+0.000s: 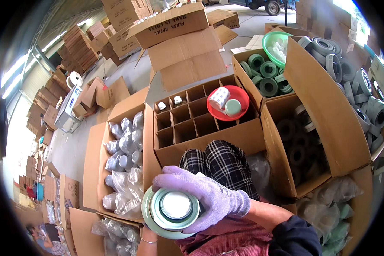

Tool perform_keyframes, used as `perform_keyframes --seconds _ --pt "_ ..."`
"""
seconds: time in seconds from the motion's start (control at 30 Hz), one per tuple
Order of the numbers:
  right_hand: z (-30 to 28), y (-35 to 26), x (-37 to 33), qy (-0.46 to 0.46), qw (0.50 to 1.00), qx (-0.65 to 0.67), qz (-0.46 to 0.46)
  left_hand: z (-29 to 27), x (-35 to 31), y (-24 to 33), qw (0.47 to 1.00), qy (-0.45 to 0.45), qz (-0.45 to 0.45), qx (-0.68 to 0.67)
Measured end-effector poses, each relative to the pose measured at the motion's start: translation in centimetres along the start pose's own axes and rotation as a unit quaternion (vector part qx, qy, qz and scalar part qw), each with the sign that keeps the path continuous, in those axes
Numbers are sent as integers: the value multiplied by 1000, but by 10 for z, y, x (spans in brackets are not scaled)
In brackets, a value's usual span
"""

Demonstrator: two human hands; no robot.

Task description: The person assembles light green thermos flasks by taking the flask body from a plastic bag, inserting a metal inner liner, placing a green lid ring, and screwing on the lid. The person repeats this process for multiple flasks, handling plastic bags, lids, and inner liners.

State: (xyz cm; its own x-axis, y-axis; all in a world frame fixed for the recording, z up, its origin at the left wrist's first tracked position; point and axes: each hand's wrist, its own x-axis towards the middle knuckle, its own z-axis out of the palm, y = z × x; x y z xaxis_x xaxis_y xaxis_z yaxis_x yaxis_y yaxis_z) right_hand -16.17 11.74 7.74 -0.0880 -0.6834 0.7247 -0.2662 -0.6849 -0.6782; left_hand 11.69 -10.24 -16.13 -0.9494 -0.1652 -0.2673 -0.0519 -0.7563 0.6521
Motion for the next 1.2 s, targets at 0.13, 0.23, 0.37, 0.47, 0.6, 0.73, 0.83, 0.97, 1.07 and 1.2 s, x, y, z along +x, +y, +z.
perform_keyframes --seconds 0.13,0.23,0.37,0.47,0.6,0.73,0.83,0.97,1.07,1.2 --pt "-5 0 2 84 994 -4 65 2 2 -34 977 -3 62 -204" --pt "-8 -1 3 157 984 -11 84 9 20 -34 990 49 123 47" --pt "-1 2 6 214 970 53 103 25 29 -27 831 142 206 496" --pt "-12 7 3 192 978 19 77 57 43 8 636 168 248 711" --pt "-20 22 -12 233 969 40 76 67 67 71 742 224 188 604" --pt "-26 23 -57 190 974 0 124 99 85 185 802 266 155 513" --pt "-28 13 -110 79 964 -106 232 174 108 233 761 150 70 628" --pt "-93 11 -115 -76 920 -288 253 277 172 192 486 -191 93 848" --pt "-197 77 -70 72 903 -369 210 311 150 154 426 -210 16 880" --pt "-389 185 -126 158 639 -653 374 247 163 117 495 -265 83 823"
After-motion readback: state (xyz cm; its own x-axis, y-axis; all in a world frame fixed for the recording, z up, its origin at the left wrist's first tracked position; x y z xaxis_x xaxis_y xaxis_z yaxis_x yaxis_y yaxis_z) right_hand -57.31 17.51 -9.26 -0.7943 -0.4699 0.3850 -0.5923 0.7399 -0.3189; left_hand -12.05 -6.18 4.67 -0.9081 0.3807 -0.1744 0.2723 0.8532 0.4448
